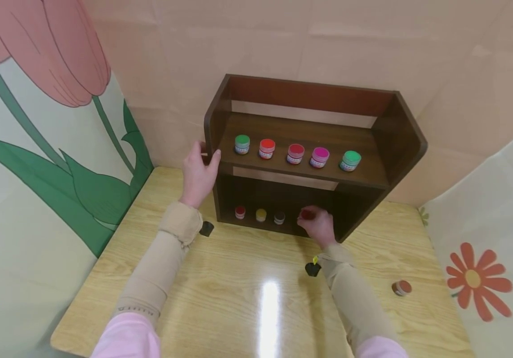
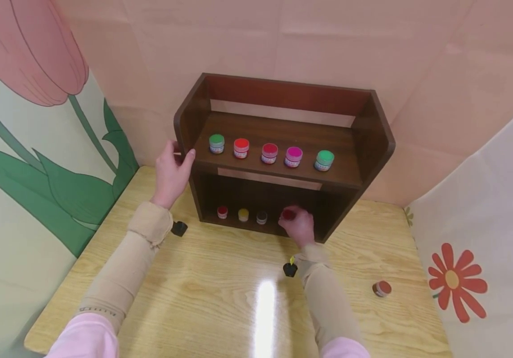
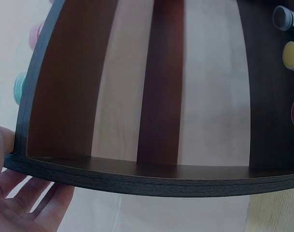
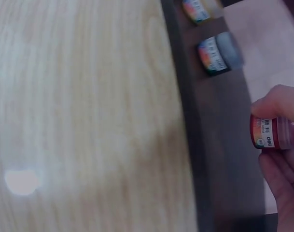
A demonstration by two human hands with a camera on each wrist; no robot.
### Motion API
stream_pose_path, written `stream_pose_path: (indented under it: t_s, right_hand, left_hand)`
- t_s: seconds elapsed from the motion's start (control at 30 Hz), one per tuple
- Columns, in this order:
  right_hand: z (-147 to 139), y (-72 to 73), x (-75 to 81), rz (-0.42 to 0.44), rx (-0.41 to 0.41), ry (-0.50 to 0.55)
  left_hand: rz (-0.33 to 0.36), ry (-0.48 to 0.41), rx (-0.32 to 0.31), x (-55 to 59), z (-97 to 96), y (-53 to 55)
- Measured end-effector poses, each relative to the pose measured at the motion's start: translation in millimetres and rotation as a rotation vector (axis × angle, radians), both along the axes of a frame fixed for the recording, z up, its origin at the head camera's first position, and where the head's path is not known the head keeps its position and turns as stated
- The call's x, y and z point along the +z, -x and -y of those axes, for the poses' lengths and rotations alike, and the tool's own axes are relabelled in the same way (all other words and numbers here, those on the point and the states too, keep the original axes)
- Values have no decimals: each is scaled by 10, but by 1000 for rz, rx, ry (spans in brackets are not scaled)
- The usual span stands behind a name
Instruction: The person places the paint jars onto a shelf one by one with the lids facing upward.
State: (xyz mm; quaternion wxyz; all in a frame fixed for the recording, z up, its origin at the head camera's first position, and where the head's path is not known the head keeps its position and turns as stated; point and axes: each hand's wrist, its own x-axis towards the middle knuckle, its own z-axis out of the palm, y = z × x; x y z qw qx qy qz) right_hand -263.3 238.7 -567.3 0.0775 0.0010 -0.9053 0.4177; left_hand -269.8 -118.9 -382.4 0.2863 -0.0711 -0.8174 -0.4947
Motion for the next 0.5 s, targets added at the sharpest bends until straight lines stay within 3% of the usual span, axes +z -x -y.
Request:
stream_pose_path:
  t_s: [0.3,0.5]
  right_hand:
    - [54,-6,-190,16,-16,-7]
    - [64,-11,-232,-4,3,-7]
  left_hand:
    - [9,3,-7,-1,5,0]
    - [8,-4,-7,-2,6,-2]
